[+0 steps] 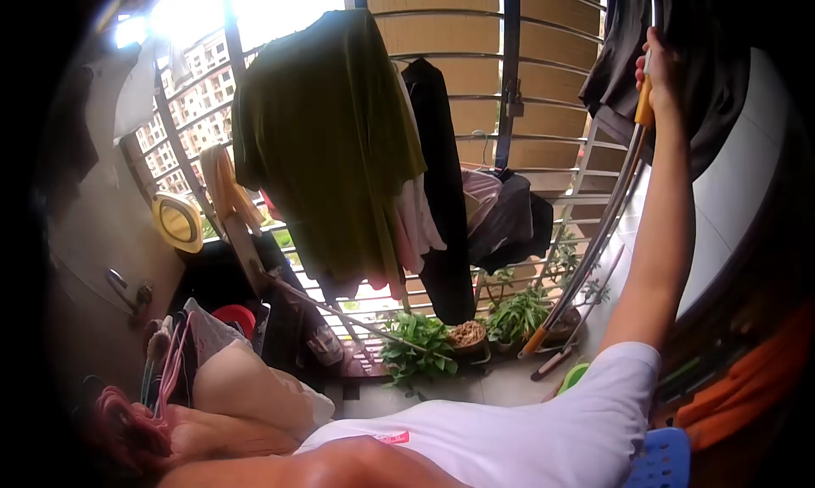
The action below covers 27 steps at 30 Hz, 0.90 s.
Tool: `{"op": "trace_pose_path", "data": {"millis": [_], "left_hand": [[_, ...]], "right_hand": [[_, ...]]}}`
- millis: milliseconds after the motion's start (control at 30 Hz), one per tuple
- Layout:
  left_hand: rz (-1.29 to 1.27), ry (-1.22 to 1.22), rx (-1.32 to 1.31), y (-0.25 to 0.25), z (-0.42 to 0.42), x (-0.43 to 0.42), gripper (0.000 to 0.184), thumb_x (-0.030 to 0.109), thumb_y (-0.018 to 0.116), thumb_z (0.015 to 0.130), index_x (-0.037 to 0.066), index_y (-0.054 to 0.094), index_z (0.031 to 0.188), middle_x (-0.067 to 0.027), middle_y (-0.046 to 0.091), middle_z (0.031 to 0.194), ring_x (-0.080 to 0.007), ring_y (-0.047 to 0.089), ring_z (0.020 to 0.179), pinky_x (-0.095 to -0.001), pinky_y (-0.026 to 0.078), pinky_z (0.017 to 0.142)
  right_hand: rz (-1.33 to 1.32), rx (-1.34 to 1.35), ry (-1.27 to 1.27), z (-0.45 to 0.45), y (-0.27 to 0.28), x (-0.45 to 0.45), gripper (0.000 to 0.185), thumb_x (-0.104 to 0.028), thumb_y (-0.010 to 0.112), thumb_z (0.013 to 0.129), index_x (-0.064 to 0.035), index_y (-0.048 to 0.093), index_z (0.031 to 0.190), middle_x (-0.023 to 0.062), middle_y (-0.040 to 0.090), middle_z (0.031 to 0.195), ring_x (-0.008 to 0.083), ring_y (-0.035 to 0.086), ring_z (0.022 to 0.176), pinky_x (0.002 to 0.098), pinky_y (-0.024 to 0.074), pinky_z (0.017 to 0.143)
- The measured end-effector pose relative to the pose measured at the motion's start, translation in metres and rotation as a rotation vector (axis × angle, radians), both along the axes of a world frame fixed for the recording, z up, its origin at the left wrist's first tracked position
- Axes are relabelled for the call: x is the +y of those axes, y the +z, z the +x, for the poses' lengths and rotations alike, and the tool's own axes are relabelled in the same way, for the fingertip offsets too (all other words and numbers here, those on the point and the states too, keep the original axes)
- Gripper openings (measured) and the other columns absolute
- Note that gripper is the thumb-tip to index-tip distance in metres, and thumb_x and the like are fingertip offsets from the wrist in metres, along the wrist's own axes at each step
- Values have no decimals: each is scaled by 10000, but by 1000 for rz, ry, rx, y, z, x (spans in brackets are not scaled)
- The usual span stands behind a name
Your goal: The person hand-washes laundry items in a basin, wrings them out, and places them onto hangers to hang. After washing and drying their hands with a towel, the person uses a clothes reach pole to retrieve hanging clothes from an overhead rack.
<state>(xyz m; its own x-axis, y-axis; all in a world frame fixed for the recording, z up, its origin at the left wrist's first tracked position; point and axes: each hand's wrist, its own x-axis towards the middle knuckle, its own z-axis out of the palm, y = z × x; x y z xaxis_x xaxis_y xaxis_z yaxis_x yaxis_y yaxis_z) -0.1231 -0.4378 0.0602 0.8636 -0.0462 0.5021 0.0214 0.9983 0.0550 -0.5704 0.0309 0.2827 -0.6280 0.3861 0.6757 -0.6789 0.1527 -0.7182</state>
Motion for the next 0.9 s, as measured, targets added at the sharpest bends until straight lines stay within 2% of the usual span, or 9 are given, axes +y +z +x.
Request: {"op": "trace_pose_path", "data": {"millis": [67,133,167,200,300,400,500,733,900], "left_hand": [[-70,-178,125,8,-12,5,235,214,528,801,38,598,940,-146,596,785,-225,541,629,-304,417,543],[-125,-330,170,12,-7,9,245,213,521,811,35,599,960,-161,599,798,-241,560,650,-318,443,565],[-145,-412,182,7,-3,8,250,212,518,815,34,599,969,-168,601,804,-249,569,660,-325,457,576],[-318,-583,18,-19,12,-9,262,205,510,821,21,595,987,-198,605,839,-300,611,736,-380,513,680],[-266,-533,65,-9,6,-2,263,206,512,821,19,594,986,-196,605,837,-297,610,733,-376,511,675],[-266,-516,59,-7,8,1,263,207,514,821,18,593,986,-193,605,834,-294,609,730,-372,510,670],[-267,-511,37,-6,9,0,264,208,516,821,16,592,985,-191,604,832,-291,608,727,-368,509,666],[-259,-512,12,-5,16,-8,266,210,520,820,13,590,984,-185,604,827,-283,606,720,-359,506,655],[-265,-508,14,-6,25,-18,267,211,523,820,10,589,983,-181,603,823,-278,605,715,-352,503,647]], "right_hand": [[24,-19,195,29,-42,-39,406,-506,522,873,-109,502,790,3,479,540,89,453,383,226,353,357],[96,-4,485,49,-103,-78,372,-448,461,929,-102,504,798,10,473,507,91,461,365,222,346,328],[113,-12,541,65,-136,-103,366,-429,451,941,-94,509,805,13,466,497,94,444,344,213,334,317],[139,-49,645,70,-173,-123,371,-411,463,945,-68,503,809,30,475,493,101,441,344,221,331,312],[114,-289,839,98,-282,-187,305,-309,518,941,-60,510,766,17,473,495,82,426,350,212,302,312],[178,-413,869,100,-358,-230,319,-318,511,943,-71,491,742,12,454,478,82,414,339,216,298,309],[220,-467,822,102,-374,-259,335,-336,487,951,-84,465,730,15,441,464,89,398,319,225,293,297],[193,-496,846,115,-323,-303,384,-411,495,935,-75,470,749,23,446,463,95,410,315,227,293,290],[148,-521,850,123,-332,-320,387,-410,499,934,-70,471,752,11,446,477,77,422,336,222,306,302]]}}
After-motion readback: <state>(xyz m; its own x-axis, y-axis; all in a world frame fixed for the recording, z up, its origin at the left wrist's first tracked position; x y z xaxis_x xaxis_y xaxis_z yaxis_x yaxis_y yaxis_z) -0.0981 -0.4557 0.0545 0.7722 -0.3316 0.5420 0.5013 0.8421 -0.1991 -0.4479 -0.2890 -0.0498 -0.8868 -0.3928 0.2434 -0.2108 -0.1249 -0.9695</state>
